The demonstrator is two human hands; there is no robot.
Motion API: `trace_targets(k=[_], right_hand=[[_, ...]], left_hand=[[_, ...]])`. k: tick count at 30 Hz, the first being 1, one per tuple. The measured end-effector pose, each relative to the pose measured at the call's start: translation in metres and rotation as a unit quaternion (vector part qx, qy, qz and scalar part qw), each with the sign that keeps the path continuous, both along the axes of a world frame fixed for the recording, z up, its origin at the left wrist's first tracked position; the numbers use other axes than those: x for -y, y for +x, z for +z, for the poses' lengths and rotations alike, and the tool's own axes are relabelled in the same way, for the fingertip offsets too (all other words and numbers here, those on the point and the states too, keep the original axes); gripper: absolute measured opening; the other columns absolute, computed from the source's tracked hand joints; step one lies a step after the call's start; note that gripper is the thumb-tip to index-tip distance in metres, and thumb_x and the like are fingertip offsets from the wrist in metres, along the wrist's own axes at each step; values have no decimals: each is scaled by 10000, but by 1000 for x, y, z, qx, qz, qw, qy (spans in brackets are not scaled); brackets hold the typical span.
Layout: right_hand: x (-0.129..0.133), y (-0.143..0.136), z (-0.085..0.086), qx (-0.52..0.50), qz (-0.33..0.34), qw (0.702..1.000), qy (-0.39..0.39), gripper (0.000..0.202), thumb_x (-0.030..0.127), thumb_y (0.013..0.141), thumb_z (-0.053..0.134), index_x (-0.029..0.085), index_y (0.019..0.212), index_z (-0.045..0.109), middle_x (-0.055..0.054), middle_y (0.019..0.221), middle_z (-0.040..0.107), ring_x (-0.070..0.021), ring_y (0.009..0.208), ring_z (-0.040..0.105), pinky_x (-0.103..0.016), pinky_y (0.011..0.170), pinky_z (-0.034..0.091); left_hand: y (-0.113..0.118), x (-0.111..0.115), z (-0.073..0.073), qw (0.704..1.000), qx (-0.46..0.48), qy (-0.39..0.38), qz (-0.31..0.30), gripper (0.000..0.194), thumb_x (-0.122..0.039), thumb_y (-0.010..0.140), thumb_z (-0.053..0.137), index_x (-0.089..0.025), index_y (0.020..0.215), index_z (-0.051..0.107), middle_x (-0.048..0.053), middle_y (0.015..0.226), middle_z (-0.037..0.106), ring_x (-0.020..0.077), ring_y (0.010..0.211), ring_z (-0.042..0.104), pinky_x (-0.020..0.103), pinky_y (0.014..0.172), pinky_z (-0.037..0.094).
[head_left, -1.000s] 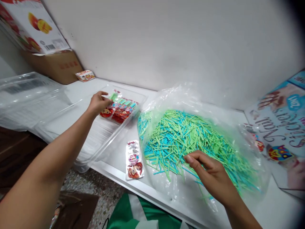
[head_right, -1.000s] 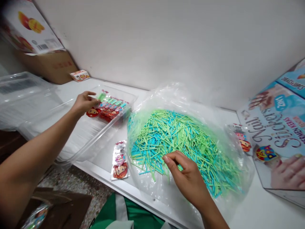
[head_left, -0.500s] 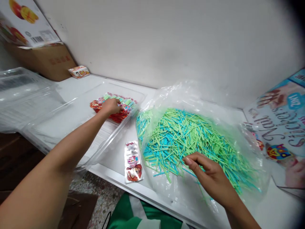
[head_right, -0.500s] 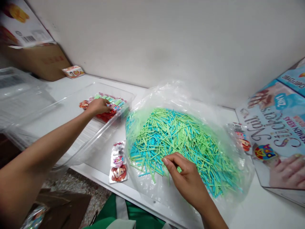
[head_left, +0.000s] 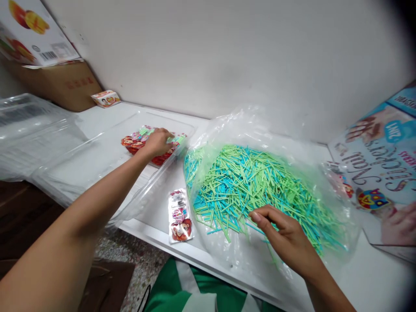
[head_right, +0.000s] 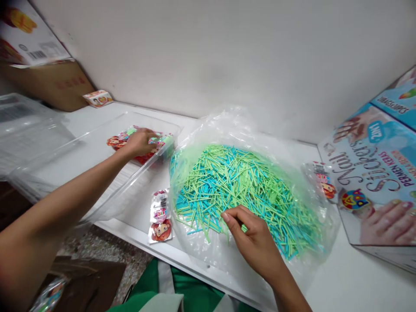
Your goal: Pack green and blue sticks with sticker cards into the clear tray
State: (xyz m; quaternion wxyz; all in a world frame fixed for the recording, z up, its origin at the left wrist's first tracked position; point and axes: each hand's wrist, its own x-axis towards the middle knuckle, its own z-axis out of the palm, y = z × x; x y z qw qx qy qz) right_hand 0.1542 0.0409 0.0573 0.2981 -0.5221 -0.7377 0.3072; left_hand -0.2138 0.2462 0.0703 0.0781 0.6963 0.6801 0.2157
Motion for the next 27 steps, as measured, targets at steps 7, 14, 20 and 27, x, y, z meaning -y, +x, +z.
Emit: trace_targets(k=[7,14,20,27], right_hand=[[6,-2,-10,-8,14,1000,-12,212,345,901,501,212,812,639,-10,778,643,-155,731,597,-262,664,446],[24,7,-12,-10,31,999,-1,195,322,907,502,207,822,634,-8,780,631,-147,753,583,-260,695,426],[36,33,-25,2,-19,1000,0,249,379,906,485,201,825,638,-13,799,649,-153,750,596,-261,682,437],[36,22,-66,193,-27,980,-46,340,437,924,392,174,955,606,-55,845,650,-196,782,611,-290,670,426]], left_hand=[[61,160,9,990,94,24,-106,269,-414,834,516,-183,906,634,21,766,634,147,662,550,266,649,396],[45,190,-100,964,9,-171,202,558,-651,685,565,-179,982,553,87,885,668,245,770,612,278,555,333],[36,177,-117,962,92,-177,188,315,-502,673,620,-196,724,567,31,694,649,187,656,593,258,547,349],[42,189,-113,967,108,-73,218,214,-402,698,577,-210,720,487,-16,672,572,154,627,540,243,573,365]])
